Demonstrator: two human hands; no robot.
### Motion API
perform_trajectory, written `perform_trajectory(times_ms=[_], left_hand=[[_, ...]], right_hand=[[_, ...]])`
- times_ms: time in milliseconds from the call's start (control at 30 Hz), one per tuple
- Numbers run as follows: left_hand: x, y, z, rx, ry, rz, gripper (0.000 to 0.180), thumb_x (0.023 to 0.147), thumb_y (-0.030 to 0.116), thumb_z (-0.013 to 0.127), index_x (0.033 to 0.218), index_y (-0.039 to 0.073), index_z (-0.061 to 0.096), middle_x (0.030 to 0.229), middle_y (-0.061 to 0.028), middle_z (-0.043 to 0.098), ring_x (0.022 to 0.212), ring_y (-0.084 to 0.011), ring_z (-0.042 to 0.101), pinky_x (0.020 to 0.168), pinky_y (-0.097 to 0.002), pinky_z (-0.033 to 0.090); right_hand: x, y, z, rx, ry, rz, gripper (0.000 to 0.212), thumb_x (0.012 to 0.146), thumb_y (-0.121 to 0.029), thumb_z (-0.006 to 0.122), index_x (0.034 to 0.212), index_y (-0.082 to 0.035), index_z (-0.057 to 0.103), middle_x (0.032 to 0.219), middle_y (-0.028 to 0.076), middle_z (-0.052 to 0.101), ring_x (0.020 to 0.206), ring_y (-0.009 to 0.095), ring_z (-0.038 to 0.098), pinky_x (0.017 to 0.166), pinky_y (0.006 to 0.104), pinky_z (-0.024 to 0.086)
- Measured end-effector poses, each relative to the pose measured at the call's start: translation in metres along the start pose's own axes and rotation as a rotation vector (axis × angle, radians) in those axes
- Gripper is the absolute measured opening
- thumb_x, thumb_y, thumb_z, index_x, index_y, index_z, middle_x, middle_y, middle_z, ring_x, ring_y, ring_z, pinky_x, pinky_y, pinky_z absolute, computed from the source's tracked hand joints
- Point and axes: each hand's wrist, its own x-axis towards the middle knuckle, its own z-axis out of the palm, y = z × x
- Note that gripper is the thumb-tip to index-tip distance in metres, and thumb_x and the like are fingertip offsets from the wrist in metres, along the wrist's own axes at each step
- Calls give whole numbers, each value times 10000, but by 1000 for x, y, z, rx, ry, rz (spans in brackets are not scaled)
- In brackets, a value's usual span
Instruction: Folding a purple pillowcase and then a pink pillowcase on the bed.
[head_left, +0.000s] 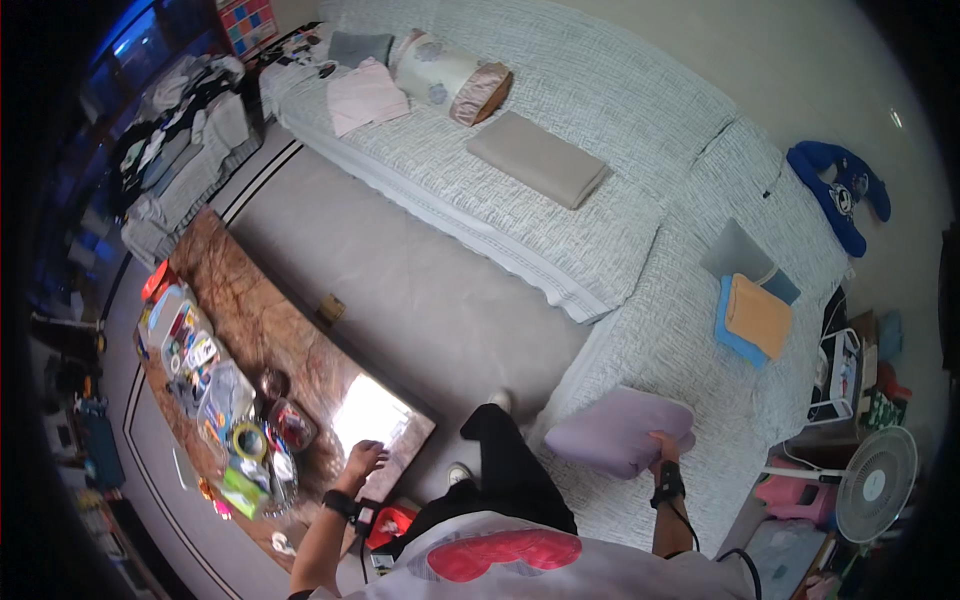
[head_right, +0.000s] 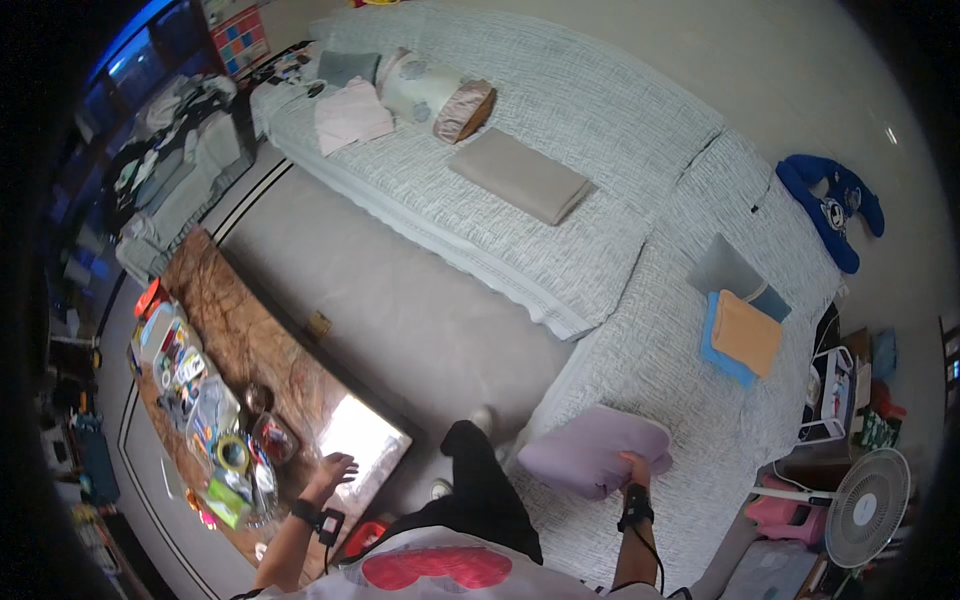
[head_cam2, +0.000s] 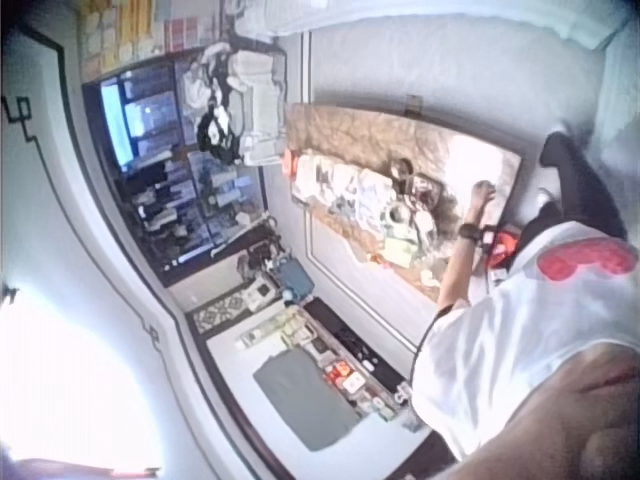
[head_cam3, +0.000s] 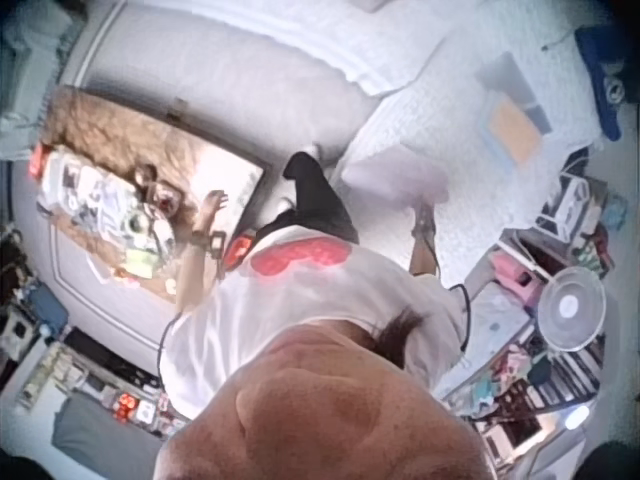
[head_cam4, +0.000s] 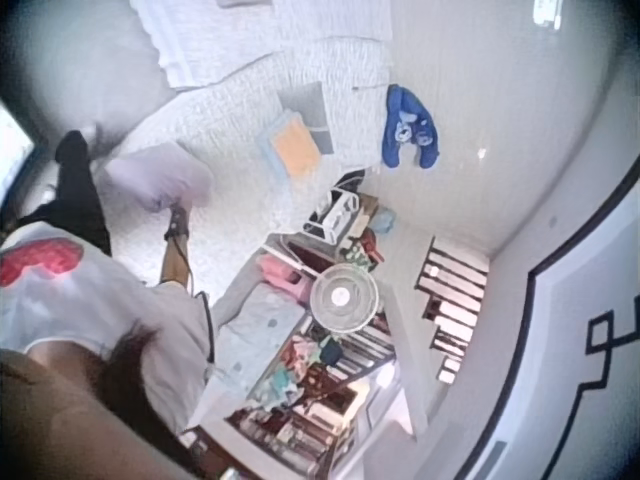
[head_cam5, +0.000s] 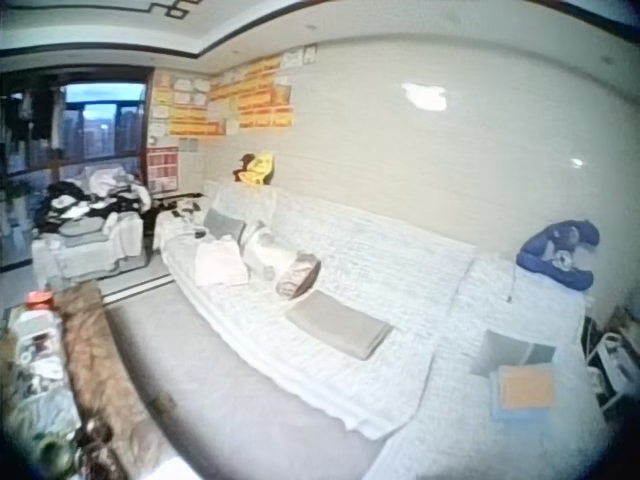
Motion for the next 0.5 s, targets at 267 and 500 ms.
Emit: perform_trajectory(times_ms=[267, 500], left_hand=[[204, 228, 155, 207, -366, 113, 304, 809, 233, 473, 986, -13, 498, 840, -90, 566, 749, -148, 549, 619, -256, 451], [302, 393, 247, 412, -586, 154, 315, 795, 221, 486, 1004, -14, 501, 855, -80, 567, 770, -154, 555, 644, -265, 458]], right_hand=[[59, -104, 151, -47, 10, -171, 326, 577, -90, 651, 869, 33, 573, 888, 99, 560, 800, 205, 530, 716, 312, 432], [161, -241, 335, 80, -118, -206, 328, 590, -98, 655, 890, -1, 567, 903, 60, 560, 842, 177, 516, 762, 286, 397]])
